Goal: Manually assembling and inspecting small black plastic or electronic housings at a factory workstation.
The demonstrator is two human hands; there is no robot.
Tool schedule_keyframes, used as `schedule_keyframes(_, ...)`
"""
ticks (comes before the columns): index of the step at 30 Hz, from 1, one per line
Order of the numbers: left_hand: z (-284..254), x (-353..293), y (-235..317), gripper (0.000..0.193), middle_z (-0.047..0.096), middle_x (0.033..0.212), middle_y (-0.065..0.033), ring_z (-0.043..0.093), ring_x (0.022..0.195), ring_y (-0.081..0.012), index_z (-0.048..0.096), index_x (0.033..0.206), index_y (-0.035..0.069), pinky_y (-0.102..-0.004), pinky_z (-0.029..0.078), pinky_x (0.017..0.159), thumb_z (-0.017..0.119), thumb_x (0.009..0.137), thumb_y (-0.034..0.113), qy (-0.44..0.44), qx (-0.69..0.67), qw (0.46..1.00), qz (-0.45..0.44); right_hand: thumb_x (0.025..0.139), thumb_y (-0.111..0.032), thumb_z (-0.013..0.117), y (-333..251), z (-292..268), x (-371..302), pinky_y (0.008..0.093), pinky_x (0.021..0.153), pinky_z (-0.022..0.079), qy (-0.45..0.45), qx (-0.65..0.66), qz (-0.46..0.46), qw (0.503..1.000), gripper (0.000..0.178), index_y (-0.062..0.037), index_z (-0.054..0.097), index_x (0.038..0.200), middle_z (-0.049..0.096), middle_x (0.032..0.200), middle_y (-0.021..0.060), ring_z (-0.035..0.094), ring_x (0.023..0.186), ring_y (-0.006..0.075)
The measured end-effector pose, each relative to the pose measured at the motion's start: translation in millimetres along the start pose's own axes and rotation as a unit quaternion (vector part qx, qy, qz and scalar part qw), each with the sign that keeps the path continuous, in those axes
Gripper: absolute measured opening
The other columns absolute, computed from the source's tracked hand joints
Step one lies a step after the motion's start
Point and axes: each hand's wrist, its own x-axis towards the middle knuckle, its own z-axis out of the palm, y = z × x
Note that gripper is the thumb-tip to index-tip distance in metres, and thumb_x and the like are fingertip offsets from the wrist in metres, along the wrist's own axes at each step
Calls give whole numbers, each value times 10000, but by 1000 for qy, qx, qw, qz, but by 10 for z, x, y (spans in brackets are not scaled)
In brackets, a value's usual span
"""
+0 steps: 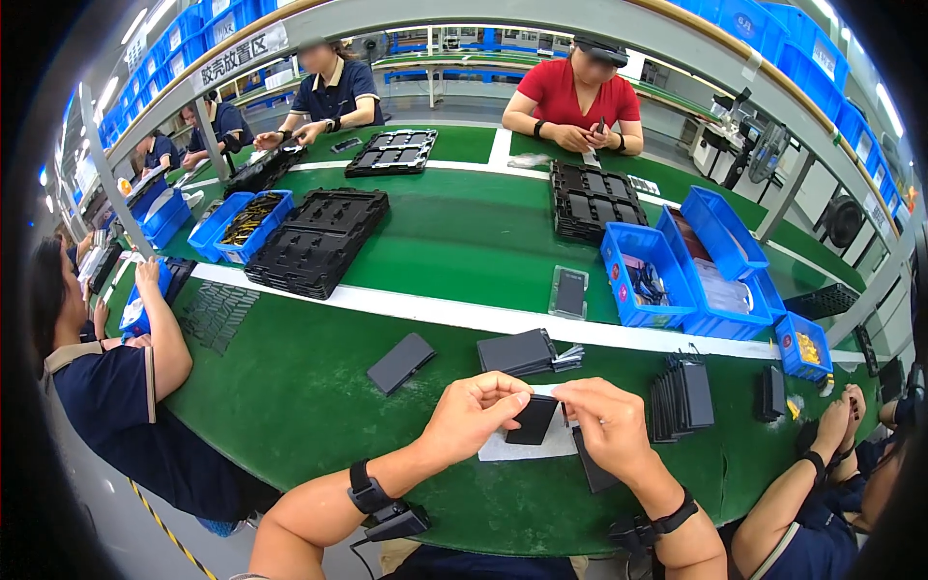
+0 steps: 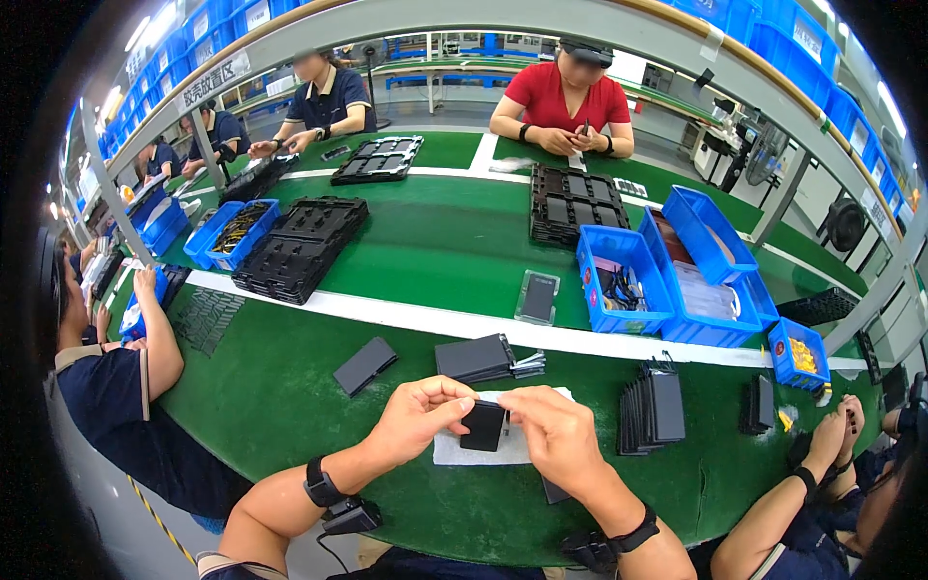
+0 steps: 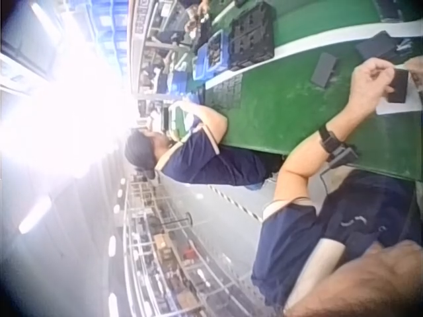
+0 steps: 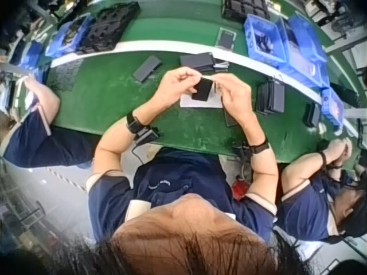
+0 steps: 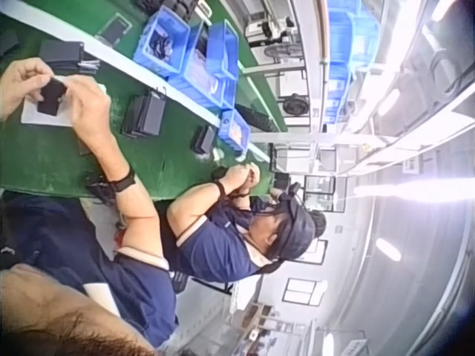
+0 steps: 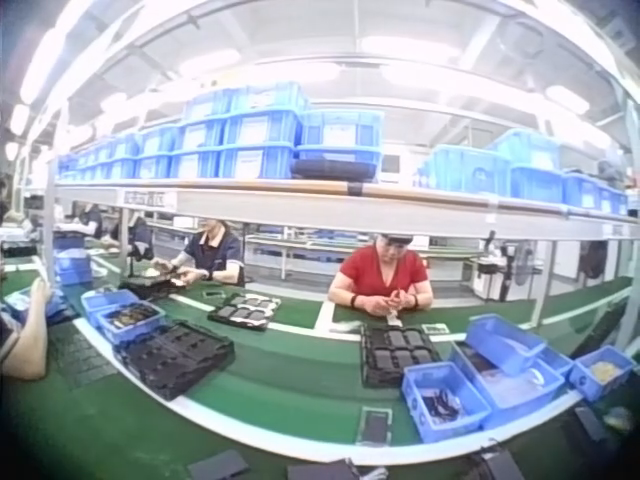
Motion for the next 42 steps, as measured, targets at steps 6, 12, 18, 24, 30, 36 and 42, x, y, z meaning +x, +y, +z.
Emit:
schedule_keyframes(6, 70, -81, 27, 184, 639, 938, -45, 596, 823, -74, 617, 1016, -16, -236, 528, 707, 604, 877, 104, 0, 45, 999, 18, 790, -12, 645, -121, -69, 9, 237, 564, 497, -27, 105, 171, 979, 101, 17, 679, 881, 670, 787, 105, 633, 632, 137)
schedule_keyframes(12, 91, -95, 46, 185, 648, 923, -51, 602, 800, -72, 619, 1017, -31, -233, 521, 711, 601, 876, 87, -14, 79, 995, 51, 769, -37, 663, -129, -84, 6, 286, 534, 493, -12, 66, 123, 990, 83, 10, 675, 836, 660, 753, 125, 636, 607, 212)
schedule_keyframes(18, 112, -109, 58, 200, 654, 840, -35, 585, 757, -44, 636, 1011, -22, -200, 489, 666, 624, 856, 103, -2, 104, 992, 70, 729, 12, 668, -135, -37, 4, 301, 525, 478, 4, -8, 46, 999, 58, -3, 646, 781, 633, 708, 114, 616, 594, 228)
schedule_keyframes(24, 102, -72, 68, 249, 661, 909, -58, 600, 776, -63, 639, 1032, 3, -225, 508, 680, 656, 849, 171, -14, 119, 992, 50, 729, 6, 655, -135, 58, -21, 331, 558, 494, 24, -59, -29, 998, 86, -7, 623, 809, 614, 757, 121, 609, 644, 268)
schedule_keyframes(30, 17, -35, -16, 227, 647, 900, -25, 579, 767, -57, 637, 1014, 20, -218, 500, 666, 632, 874, 199, -44, 54, 997, 20, 806, -15, 646, -98, 17, -53, 243, 657, 521, -29, 233, 224, 946, 158, 30, 663, 957, 673, 828, 89, 642, 733, 128)
schedule_keyframes(36, 51, -53, 56, 187, 636, 846, -3, 567, 744, -41, 635, 988, 14, -208, 489, 656, 635, 870, 160, -26, 13, 999, 24, 818, -24, 651, -61, 87, -114, 231, 715, 522, -32, 324, 299, 897, 156, 23, 668, 966, 680, 891, 70, 619, 791, 85)
schedule_keyframes(42, 36, -54, 30, 157, 637, 841, -20, 558, 702, -36, 642, 957, 1, -192, 472, 608, 669, 831, 91, -35, 26, 999, 32, 800, 12, 660, -65, 103, -122, 242, 698, 527, -25, 305, 291, 906, 160, 59, 651, 953, 673, 844, 84, 631, 778, 111)
